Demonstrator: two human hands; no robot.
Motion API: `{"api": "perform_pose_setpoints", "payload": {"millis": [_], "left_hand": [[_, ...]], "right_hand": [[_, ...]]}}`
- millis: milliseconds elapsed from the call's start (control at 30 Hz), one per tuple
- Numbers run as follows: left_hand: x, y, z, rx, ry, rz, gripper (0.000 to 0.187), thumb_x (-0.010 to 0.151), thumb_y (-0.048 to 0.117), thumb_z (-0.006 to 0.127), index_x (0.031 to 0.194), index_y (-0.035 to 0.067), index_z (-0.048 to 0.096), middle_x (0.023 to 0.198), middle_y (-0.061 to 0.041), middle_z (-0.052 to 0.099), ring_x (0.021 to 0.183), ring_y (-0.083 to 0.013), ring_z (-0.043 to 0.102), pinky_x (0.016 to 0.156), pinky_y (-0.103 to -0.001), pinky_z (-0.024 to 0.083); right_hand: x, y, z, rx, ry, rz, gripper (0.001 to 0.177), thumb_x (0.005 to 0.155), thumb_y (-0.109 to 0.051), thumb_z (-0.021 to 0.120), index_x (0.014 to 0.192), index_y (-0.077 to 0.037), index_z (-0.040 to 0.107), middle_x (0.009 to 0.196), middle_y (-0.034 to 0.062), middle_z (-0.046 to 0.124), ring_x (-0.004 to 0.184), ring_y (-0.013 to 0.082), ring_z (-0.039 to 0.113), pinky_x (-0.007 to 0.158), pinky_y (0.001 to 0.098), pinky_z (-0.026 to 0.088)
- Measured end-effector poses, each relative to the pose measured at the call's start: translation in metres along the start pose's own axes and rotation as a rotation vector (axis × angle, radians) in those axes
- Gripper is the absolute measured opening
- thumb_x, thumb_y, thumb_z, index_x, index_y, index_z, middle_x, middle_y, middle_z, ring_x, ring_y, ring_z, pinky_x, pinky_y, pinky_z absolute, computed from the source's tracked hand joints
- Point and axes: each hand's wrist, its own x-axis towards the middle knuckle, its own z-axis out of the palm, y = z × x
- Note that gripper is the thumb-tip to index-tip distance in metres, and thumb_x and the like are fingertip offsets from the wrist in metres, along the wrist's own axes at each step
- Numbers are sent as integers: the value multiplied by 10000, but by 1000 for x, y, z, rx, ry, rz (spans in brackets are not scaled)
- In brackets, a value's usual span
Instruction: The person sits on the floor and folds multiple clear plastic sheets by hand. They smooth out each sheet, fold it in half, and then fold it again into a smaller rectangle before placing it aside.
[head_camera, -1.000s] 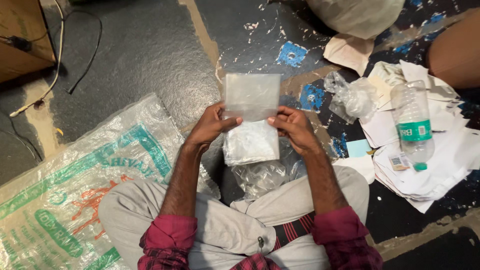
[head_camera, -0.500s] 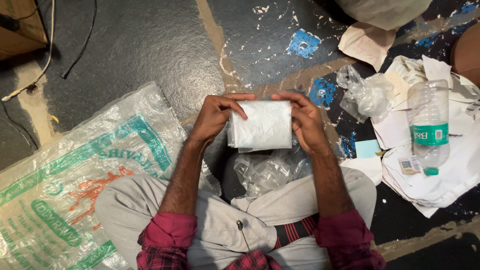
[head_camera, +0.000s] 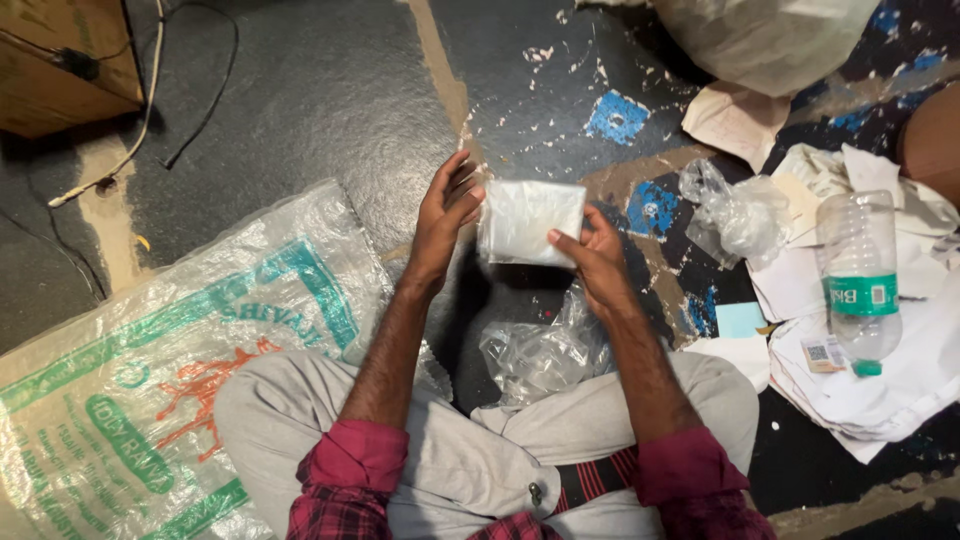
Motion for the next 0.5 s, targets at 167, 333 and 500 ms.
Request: {"api": "perform_pose_setpoints", "payload": {"millis": [167, 333, 500], "left_hand": [[6, -8, -19, 99, 80, 130, 504, 937, 223, 659, 1420, 99, 585, 1461, -143, 610, 1382, -317, 575, 1141, -487, 499], [0, -33, -9, 729, 1, 235, 503, 913, 150, 684, 1409, 124, 608, 1515, -110, 552, 1432, -293, 501, 1238, -487, 426], [6, -70, -4, 1200, -370, 59, 568, 866, 116, 691, 1417, 170, 564, 1636, -102, 315, 1508, -302, 255, 1212, -567, 197]], "right_hand": [[26, 29, 26, 43, 19, -87, 989, 837, -44, 766, 1606, -31, 144, 1268, 193, 646, 1070, 214, 712, 878, 380, 631], [37, 48, 55, -362, 311, 63, 1066, 839, -134, 789, 1584, -40, 32, 1142, 365, 646, 854, 360, 722, 765, 488, 647], [16, 23, 50, -1314, 357, -98, 798, 981, -455, 688, 1573, -78, 310, 1188, 256, 708, 974, 419, 725, 889, 513, 569]]}}
